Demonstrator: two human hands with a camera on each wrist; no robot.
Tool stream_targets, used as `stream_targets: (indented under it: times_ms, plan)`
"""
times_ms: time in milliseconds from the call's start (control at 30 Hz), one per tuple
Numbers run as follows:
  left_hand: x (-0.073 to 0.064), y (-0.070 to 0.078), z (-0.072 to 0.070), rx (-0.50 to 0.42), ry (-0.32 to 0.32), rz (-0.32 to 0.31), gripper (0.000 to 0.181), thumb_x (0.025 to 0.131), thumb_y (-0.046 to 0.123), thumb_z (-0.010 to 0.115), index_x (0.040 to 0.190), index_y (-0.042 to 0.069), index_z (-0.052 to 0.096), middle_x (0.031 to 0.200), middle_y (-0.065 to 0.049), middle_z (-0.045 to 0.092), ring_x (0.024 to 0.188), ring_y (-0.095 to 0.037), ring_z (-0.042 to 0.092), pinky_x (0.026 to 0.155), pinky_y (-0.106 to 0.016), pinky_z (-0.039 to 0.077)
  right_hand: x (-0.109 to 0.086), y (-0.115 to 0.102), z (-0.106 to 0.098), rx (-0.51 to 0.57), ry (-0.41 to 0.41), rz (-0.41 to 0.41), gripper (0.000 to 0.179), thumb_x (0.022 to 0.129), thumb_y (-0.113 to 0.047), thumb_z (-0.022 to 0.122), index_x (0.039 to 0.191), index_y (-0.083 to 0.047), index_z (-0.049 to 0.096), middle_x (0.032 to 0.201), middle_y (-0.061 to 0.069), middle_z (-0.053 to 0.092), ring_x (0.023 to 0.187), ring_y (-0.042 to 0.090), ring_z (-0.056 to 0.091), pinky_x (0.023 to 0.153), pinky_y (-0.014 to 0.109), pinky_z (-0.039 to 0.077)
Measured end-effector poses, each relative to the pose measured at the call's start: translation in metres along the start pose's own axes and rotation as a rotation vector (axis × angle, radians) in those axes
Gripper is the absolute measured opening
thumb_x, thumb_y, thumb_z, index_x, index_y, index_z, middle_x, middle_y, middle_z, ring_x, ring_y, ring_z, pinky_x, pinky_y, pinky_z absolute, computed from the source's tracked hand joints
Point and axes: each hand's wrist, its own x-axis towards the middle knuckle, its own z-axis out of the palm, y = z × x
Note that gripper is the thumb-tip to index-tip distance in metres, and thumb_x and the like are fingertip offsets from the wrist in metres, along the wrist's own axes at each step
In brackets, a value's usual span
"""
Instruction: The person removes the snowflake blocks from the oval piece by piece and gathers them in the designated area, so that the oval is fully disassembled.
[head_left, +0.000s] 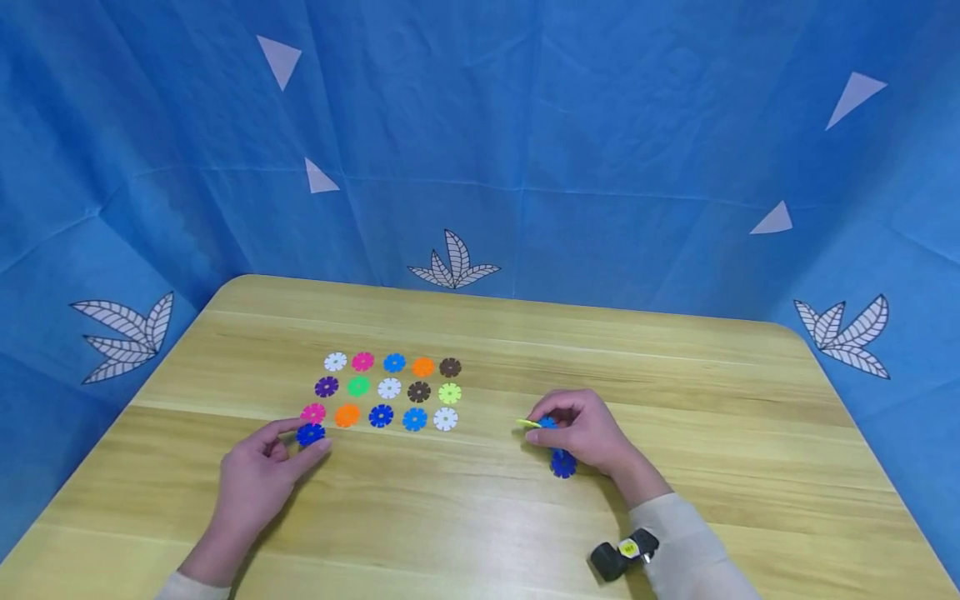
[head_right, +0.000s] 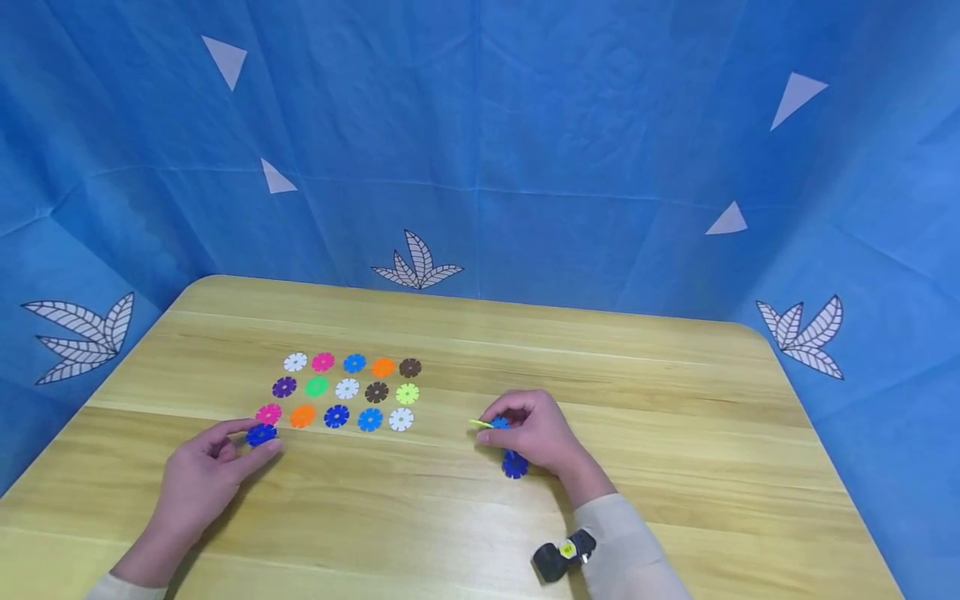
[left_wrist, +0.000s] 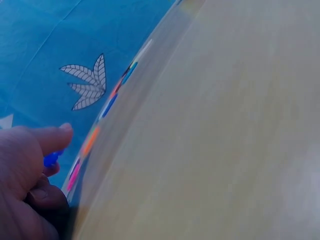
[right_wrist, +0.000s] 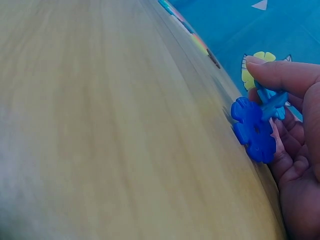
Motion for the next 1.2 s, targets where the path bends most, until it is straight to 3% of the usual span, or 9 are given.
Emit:
stream_targets:
  times_ms: [333,533,1200]
  plan:
    - [0.004,-0.004,-0.012,0.127,-0.093,-0.080,0.054,0.079,0.039,0.086,0.116,0.003,0.071,0.062,-0.002,0.048,0.053,-0.018,0.041,0.048,-0.030,0.032,0.000,0.001,0.000,0.004,0.003,-0.017,0.014,0.079,0.002,0.082,0.091,-0.001,0.075,0.086,0.014,0.070,0.062,0.020,0.057,0.055,0.028,0.048]
    - [0.003,-0.003,-0.015,0.159,-0.132,-0.120,0.057,0.079,0.034,0.086,0.120,-0.002,0.069,0.064,-0.004,0.050,0.057,-0.021,0.044,0.051,-0.032,0.033,0.000,0.002,0.000,0.015,0.002,-0.031,0.014,0.079,0.003,0.082,0.091,0.000,0.075,0.086,0.015,0.069,0.062,0.020,0.057,0.055,0.028,0.049]
    - [-0.003,0.000,-0.014,0.150,-0.111,-0.106,0.043,0.082,0.022,0.082,0.115,0.000,0.068,0.065,-0.004,0.051,0.056,-0.019,0.044,0.051,-0.032,0.036,0.000,0.001,0.001,0.021,0.001,-0.033,0.013,0.079,0.003,0.082,0.090,-0.001,0.076,0.087,0.015,0.069,0.063,0.021,0.057,0.056,0.028,0.048]
